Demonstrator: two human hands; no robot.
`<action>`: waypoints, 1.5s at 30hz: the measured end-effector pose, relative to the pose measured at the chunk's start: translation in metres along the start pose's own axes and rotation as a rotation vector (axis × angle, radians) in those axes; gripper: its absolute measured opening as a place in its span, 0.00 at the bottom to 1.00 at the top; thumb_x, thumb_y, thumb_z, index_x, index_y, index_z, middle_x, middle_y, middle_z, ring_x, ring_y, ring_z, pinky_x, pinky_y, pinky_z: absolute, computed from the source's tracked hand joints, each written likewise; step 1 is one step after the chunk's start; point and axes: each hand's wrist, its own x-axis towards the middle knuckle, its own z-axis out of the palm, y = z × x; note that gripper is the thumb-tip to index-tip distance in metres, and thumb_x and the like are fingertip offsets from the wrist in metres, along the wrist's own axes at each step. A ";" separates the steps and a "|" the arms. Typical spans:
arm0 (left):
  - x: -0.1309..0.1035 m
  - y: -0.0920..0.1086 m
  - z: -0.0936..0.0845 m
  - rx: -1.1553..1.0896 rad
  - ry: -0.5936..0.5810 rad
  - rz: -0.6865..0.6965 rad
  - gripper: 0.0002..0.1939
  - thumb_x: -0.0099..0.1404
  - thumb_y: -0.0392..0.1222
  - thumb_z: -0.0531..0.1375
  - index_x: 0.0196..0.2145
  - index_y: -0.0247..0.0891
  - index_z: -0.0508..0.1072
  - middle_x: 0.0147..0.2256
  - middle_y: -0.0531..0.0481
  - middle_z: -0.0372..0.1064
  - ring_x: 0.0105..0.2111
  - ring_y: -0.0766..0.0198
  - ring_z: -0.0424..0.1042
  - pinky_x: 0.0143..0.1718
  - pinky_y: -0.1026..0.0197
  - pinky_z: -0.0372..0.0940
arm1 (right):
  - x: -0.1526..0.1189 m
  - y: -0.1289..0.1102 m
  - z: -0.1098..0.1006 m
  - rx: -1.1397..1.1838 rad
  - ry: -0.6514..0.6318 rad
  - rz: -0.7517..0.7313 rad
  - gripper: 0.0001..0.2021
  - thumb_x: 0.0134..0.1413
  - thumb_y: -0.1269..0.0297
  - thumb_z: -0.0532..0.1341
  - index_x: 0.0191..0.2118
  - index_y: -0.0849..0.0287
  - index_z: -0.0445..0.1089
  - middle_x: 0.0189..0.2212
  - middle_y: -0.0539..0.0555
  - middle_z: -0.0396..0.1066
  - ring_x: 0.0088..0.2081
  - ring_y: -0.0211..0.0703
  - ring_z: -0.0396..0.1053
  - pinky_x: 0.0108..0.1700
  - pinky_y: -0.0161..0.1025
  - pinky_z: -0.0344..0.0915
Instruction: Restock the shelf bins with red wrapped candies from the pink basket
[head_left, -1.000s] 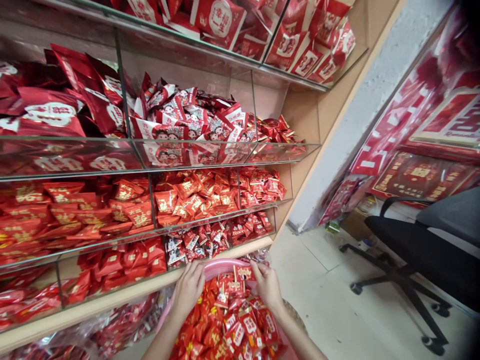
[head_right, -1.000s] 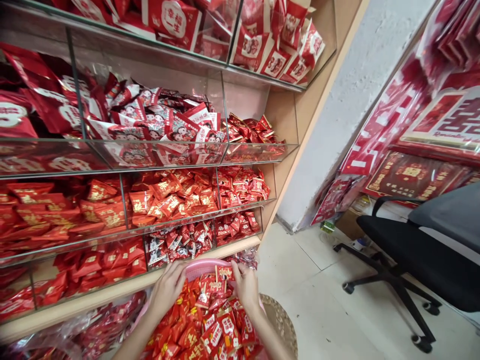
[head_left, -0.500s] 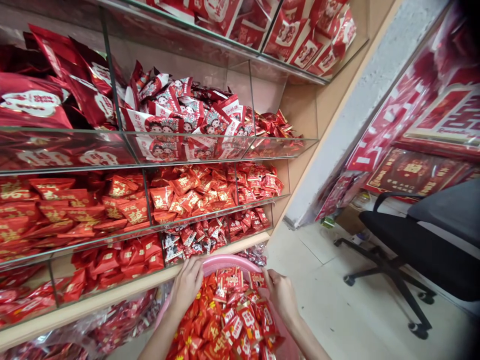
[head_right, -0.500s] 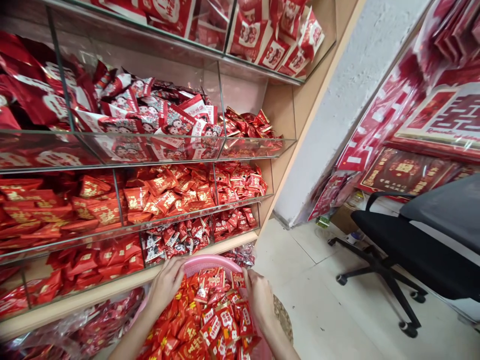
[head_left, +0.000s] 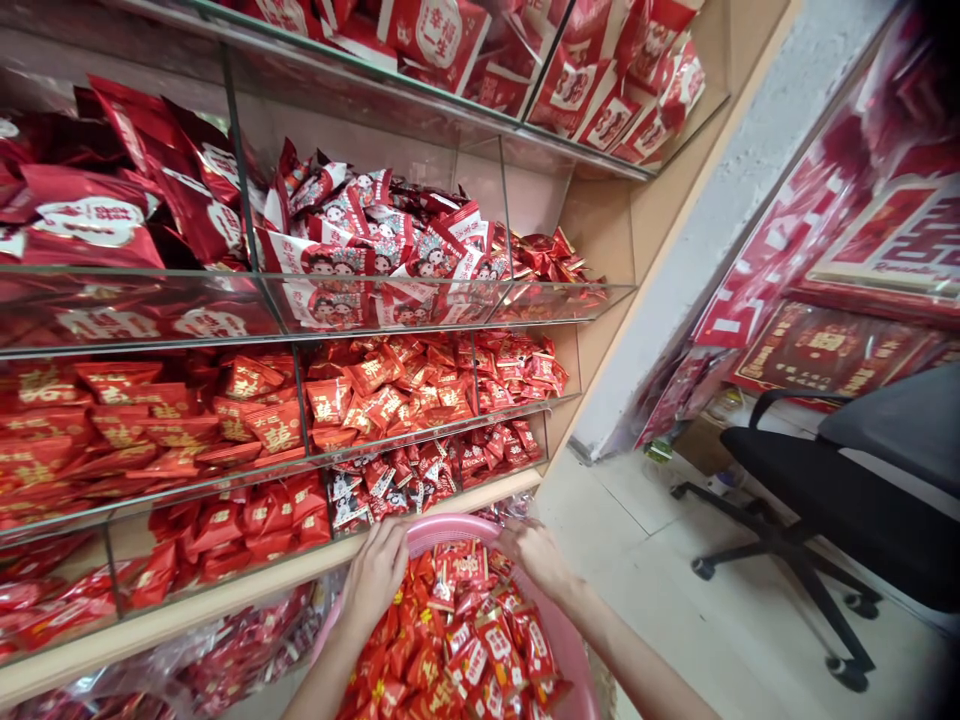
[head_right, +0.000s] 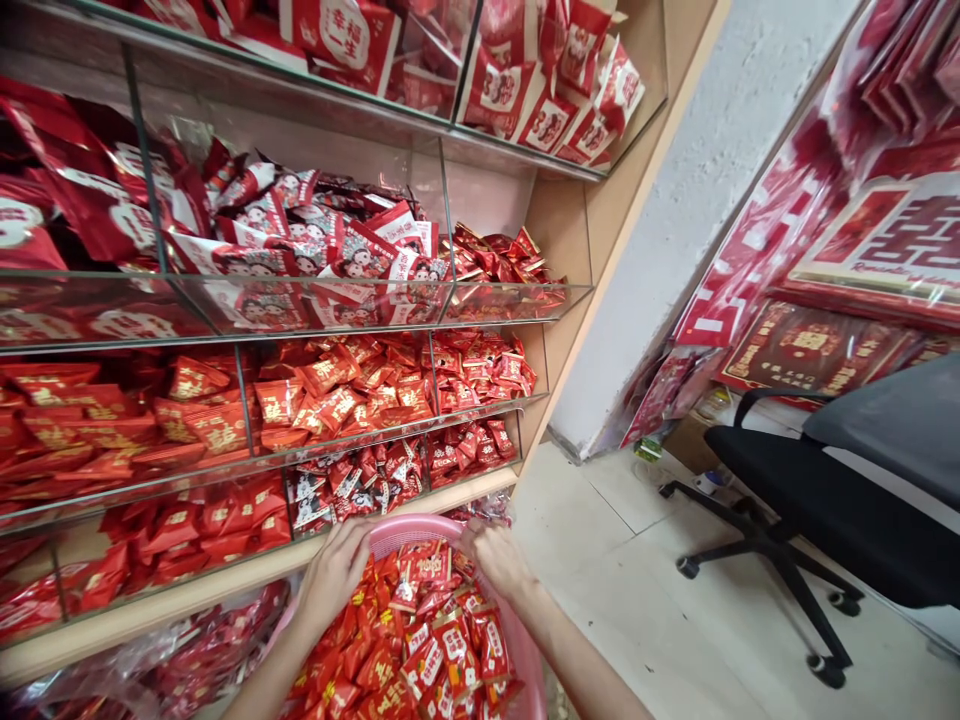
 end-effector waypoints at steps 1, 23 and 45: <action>0.000 0.000 0.000 -0.002 -0.001 -0.003 0.15 0.66 0.37 0.47 0.46 0.43 0.69 0.43 0.48 0.69 0.44 0.59 0.68 0.46 0.56 0.66 | 0.002 0.002 0.000 -0.008 -0.018 -0.027 0.18 0.63 0.63 0.46 0.29 0.57 0.70 0.29 0.53 0.73 0.29 0.41 0.70 0.31 0.37 0.56; 0.000 -0.005 0.004 0.036 -0.017 0.012 0.15 0.67 0.37 0.46 0.44 0.41 0.69 0.44 0.46 0.69 0.46 0.58 0.68 0.50 0.51 0.64 | 0.055 0.030 -0.099 0.245 0.551 0.011 0.13 0.62 0.59 0.48 0.37 0.57 0.68 0.31 0.52 0.67 0.33 0.38 0.67 0.36 0.34 0.61; -0.002 -0.007 0.003 0.024 -0.003 0.013 0.16 0.66 0.38 0.47 0.48 0.43 0.69 0.44 0.48 0.69 0.45 0.58 0.69 0.49 0.51 0.66 | 0.157 0.013 -0.180 0.087 0.053 0.644 0.26 0.43 0.61 0.65 0.48 0.69 0.64 0.46 0.70 0.69 0.50 0.60 0.66 0.46 0.48 0.61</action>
